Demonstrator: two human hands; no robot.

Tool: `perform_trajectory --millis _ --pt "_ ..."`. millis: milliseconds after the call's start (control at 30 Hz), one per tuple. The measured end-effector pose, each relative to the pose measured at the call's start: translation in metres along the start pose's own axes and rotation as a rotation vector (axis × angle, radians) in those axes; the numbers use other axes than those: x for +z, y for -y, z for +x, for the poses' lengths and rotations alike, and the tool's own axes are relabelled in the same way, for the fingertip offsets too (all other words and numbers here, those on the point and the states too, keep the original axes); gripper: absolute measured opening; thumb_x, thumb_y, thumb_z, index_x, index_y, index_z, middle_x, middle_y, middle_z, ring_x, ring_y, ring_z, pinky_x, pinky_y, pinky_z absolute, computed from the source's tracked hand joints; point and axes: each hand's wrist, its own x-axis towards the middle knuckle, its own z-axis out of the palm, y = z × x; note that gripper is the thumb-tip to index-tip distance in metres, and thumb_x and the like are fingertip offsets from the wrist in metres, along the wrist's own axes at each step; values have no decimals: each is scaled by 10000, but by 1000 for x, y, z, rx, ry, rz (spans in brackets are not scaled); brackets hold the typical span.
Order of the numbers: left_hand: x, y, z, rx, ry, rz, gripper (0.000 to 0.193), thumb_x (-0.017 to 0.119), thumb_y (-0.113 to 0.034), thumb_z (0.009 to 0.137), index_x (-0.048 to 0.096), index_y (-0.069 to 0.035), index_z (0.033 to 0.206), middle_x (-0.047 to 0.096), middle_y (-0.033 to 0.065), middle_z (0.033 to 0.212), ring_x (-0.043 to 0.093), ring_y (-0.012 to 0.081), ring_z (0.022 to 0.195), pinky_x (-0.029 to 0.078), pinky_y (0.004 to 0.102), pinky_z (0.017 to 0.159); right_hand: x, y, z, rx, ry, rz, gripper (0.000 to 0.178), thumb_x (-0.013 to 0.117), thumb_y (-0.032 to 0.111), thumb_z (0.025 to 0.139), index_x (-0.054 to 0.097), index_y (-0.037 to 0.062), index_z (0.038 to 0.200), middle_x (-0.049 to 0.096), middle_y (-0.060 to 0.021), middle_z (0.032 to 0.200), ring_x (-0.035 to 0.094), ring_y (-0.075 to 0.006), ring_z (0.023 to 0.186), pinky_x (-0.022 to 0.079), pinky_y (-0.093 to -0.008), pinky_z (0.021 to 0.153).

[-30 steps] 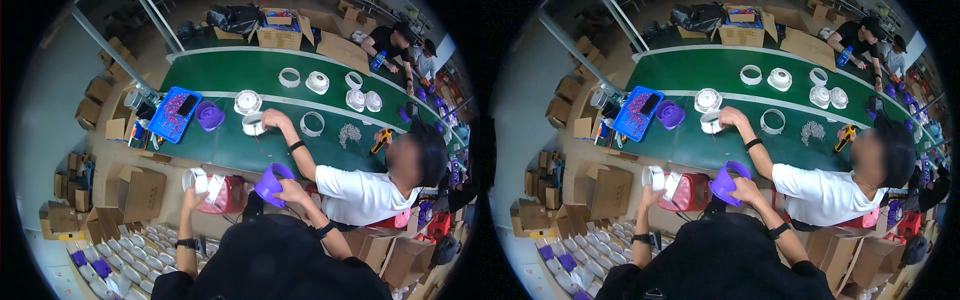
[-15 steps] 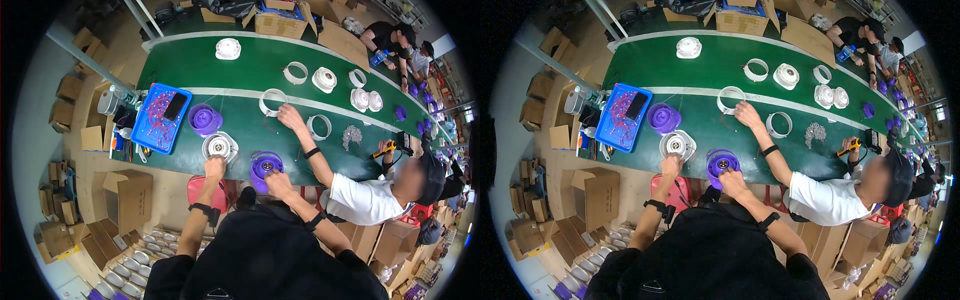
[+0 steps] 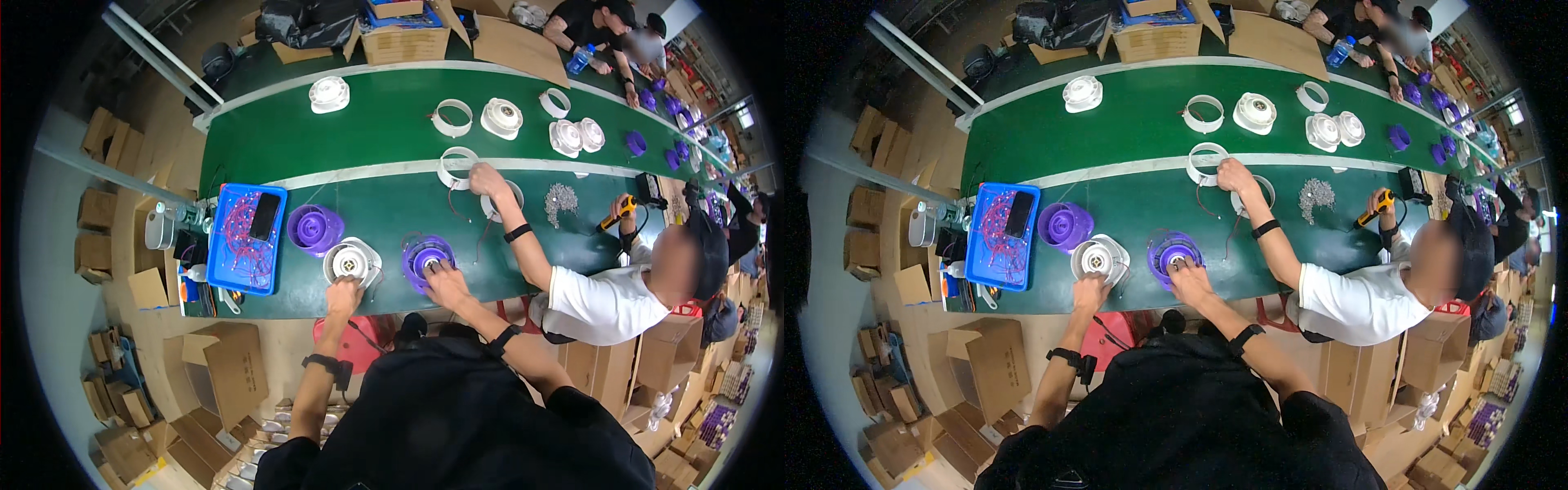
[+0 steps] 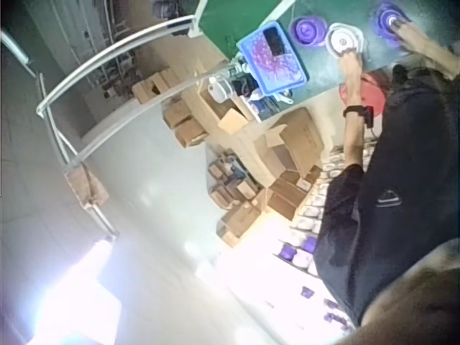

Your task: The person assembles small electronic devices by hand at a factory workstation. They pick up white and purple plastic housings, insert internal components, and fit the parts together. The person also retrieves additional components from a nearby cardboard box and places them on the table.

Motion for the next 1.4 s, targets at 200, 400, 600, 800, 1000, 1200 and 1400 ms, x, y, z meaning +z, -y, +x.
perform_trajectory --millis 200,400,600,800,1000,1200,1400 --pt "2 -7 37 145 -7 0 209 737 -281 786 710 -93 875 702 73 956 672 280 951 564 428 763 -8 -5 -13 -46 -53 11 351 721 269 786 633 56 1051 576 -141 1108 539 -317 1094 500 -471 862" --pt "-18 -24 152 109 -59 22 213 714 -272 769 701 -64 812 695 161 830 689 353 820 565 463 700 3 -6 -20 -30 -93 75 236 683 180 782 641 64 983 544 -134 1075 545 -317 1059 500 -470 851" --pt "-62 11 285 -45 -161 127 201 673 -237 801 735 -65 886 716 177 901 718 343 853 588 461 736 -3 3 -15 74 27 116 279 679 171 769 651 47 1017 522 -152 1084 522 -330 1087 481 -488 871" --pt "-95 136 337 -469 -262 168 232 530 -180 925 735 -87 982 717 168 1011 713 336 947 591 453 776 -4 8 -11 120 54 92 326 696 183 736 649 51 1030 504 -149 1088 514 -327 1086 479 -478 862" --pt "-115 196 305 -486 -209 83 262 610 -235 877 693 -83 1074 709 198 1035 694 376 954 557 484 854 -5 5 -6 144 62 148 364 706 188 718 649 51 1050 502 -162 1077 520 -346 1078 484 -483 855" --pt "-118 170 312 -74 -154 91 270 679 -198 820 687 -124 1079 713 161 1010 682 353 980 557 470 854 -7 4 -5 135 95 138 358 743 192 702 660 50 1020 505 -149 1062 535 -333 1042 492 -466 846" --pt "-110 199 369 -163 -186 174 303 648 -68 804 656 -102 1105 707 147 1052 696 349 944 576 473 788 -11 6 -2 164 147 128 380 763 182 687 663 44 1027 498 -166 1079 529 -353 1047 494 -472 863"
